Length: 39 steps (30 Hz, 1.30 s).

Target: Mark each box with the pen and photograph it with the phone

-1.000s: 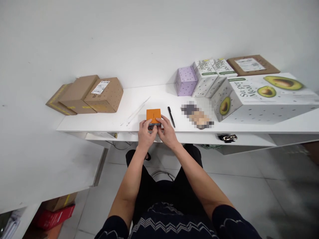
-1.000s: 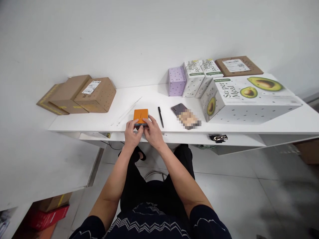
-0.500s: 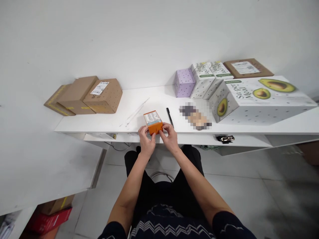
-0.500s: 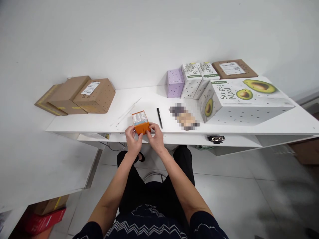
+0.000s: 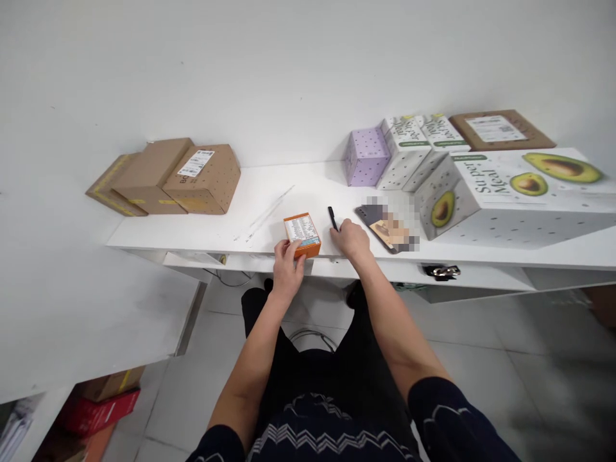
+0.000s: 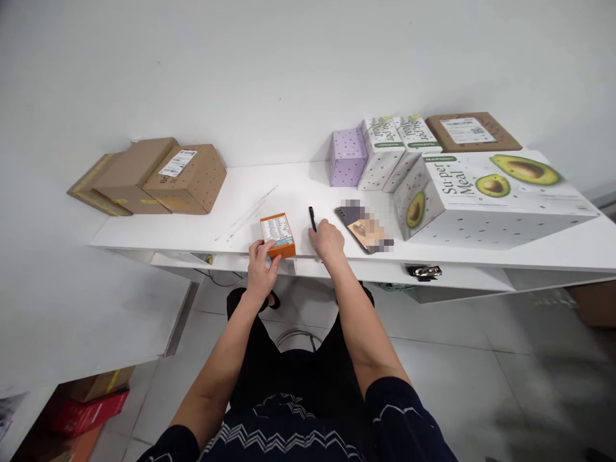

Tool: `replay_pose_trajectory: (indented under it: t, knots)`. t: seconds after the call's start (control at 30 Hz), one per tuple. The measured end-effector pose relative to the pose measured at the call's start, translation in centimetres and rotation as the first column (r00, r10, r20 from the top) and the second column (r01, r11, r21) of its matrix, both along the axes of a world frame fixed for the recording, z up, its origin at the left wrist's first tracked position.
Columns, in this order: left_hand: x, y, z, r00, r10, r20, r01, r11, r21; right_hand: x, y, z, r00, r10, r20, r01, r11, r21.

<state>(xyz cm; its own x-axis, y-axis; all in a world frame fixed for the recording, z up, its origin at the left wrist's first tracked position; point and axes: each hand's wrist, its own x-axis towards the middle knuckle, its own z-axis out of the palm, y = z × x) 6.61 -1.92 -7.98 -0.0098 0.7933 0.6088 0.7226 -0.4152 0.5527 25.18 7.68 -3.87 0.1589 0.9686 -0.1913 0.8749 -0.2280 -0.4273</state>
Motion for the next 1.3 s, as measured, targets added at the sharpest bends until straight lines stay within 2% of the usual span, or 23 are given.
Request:
replay_pose_trajectory:
  t: [0.1,0.17,0.2,0.23,0.27,0.33,0.37,0.43,0.47,0.53,0.6,0.7,0.8,0.93,1.2,1.3]
  knots:
    - [0.1,-0.1,-0.1,1.000,0.011,0.003,-0.011,1.000,-0.009,0.0,0.7,-0.1,0.999,0.034,-0.014,-0.035,0.998,-0.059]
    - [0.1,-0.2,-0.1,1.000,0.025,-0.006,-0.025,1.000,-0.014,0.3,0.6,-0.1,0.991,0.020,-0.136,-0.020,1.000,0.003]
    - [0.2,-0.2,0.0,0.999,0.033,-0.009,-0.033,0.999,-0.015,0.4,0.3,0.0,0.967,-0.003,-0.254,0.015,0.999,0.046]
    - [0.2,-0.3,0.0,0.999,0.039,-0.011,-0.039,0.999,-0.013,0.6,0.0,0.2,0.914,-0.026,-0.405,0.067,0.994,0.089]
    - [0.3,-0.3,0.1,0.999,0.040,-0.011,-0.041,0.999,-0.005,0.6,-0.3,0.6,0.824,-0.039,-0.566,0.131,0.983,0.125]
    - [0.5,-0.2,0.3,0.999,0.043,-0.011,-0.043,0.999,0.020,0.5,-1.0,1.6,0.567,-0.004,-0.823,0.250,0.954,0.168]
    - [0.6,-0.2,0.5,0.999,0.050,-0.018,-0.049,0.998,0.032,0.2,-1.3,2.2,0.442,0.045,-0.896,0.289,0.938,0.190]
    - [0.7,0.0,0.7,0.997,0.064,-0.050,-0.062,0.997,0.050,-0.6,-1.8,3.6,0.269,0.168,-0.948,0.313,0.916,0.251]
    - [0.7,0.1,0.9,0.995,0.068,-0.070,-0.065,0.997,0.052,-1.2,-1.9,4.2,0.217,0.222,-0.950,0.297,0.913,0.281]
    - [0.7,0.2,1.1,0.993,0.060,-0.099,-0.054,0.997,0.057,-2.4,-1.8,5.0,0.164,0.291,-0.943,0.221,0.920,0.322]
    - [0.7,0.3,1.3,0.994,0.043,-0.105,-0.036,0.997,0.061,-3.7,-1.5,5.4,0.168,0.310,-0.936,0.125,0.935,0.332]
    - [0.7,0.3,1.4,0.994,0.037,-0.098,-0.031,0.998,0.062,-5.2,-1.0,5.1,0.273,0.295,-0.916,0.030,0.949,0.314]
    - [0.8,0.3,1.3,0.995,0.040,-0.093,-0.034,0.997,0.064,-6.1,-0.9,4.3,0.368,0.252,-0.895,0.052,0.955,0.290]
    - [0.9,0.3,0.9,0.995,0.040,-0.090,-0.034,0.997,0.062,-6.6,-1.1,3.6,0.387,0.208,-0.898,0.113,0.956,0.270]
    - [0.7,0.4,0.5,0.994,0.036,-0.102,-0.033,0.999,0.037,-6.7,-1.4,2.9,0.545,0.289,-0.787,0.039,0.929,0.368]
    - [0.7,0.4,0.4,0.995,0.032,-0.097,-0.029,0.999,0.031,-6.6,-1.5,2.9,0.567,0.313,-0.762,0.024,0.918,0.395]
